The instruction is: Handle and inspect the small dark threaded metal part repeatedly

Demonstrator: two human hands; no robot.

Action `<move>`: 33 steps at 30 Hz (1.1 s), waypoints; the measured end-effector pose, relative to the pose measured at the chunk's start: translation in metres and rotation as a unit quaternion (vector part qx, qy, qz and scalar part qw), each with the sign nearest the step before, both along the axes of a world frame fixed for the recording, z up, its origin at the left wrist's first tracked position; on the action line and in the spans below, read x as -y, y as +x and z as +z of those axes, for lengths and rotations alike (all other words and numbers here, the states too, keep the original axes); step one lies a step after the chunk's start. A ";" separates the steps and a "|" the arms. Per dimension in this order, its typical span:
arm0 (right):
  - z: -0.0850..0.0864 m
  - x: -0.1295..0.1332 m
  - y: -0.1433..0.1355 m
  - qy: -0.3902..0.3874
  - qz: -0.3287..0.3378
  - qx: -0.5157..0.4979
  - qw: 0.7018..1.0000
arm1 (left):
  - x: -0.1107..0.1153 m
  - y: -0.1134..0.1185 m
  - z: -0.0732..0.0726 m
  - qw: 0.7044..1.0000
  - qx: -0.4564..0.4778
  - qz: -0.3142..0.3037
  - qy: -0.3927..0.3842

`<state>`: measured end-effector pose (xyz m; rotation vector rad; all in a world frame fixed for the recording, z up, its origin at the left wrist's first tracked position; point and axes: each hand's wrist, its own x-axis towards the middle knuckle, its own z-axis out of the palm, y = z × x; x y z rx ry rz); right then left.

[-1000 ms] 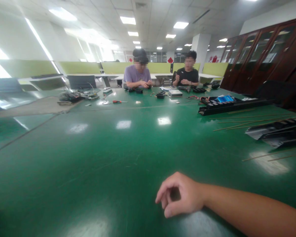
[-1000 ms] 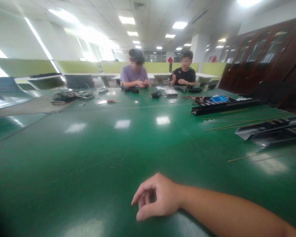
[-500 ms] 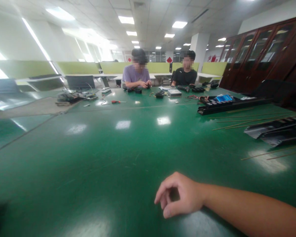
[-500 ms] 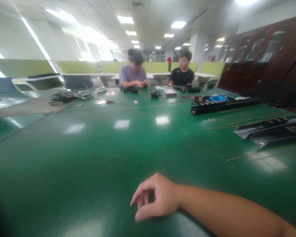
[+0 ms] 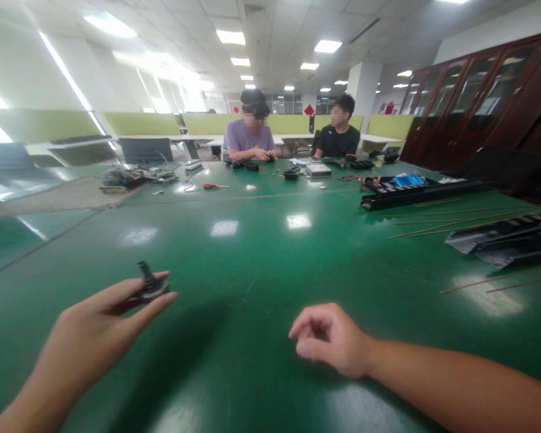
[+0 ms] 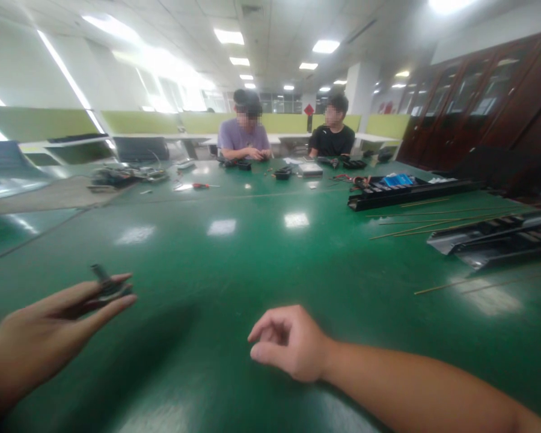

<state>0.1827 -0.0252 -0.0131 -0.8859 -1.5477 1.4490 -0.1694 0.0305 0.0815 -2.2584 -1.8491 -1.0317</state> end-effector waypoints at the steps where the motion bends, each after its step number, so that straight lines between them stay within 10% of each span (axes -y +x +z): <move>1: 0.001 -0.001 0.000 -0.016 -0.025 -0.005 1.000 | -0.002 0.013 0.000 0.999 -0.010 -0.049 -0.005; 5: 0.004 -0.004 -0.002 -0.048 -0.087 -0.012 0.995 | 0.005 0.073 -0.003 0.965 -0.056 -0.255 0.001; 10: 0.003 -0.002 -0.004 -0.014 -0.081 0.025 0.996 | 0.027 0.115 -0.028 0.942 -0.087 -0.317 -0.071; 15: 0.000 0.000 -0.004 0.033 -0.052 0.079 0.995 | 0.041 0.116 -0.049 0.929 -0.050 -0.343 -0.128; 33: 0.010 0.004 -0.005 0.048 -0.038 0.176 0.982 | 0.039 0.113 -0.057 0.911 -0.012 -0.386 -0.146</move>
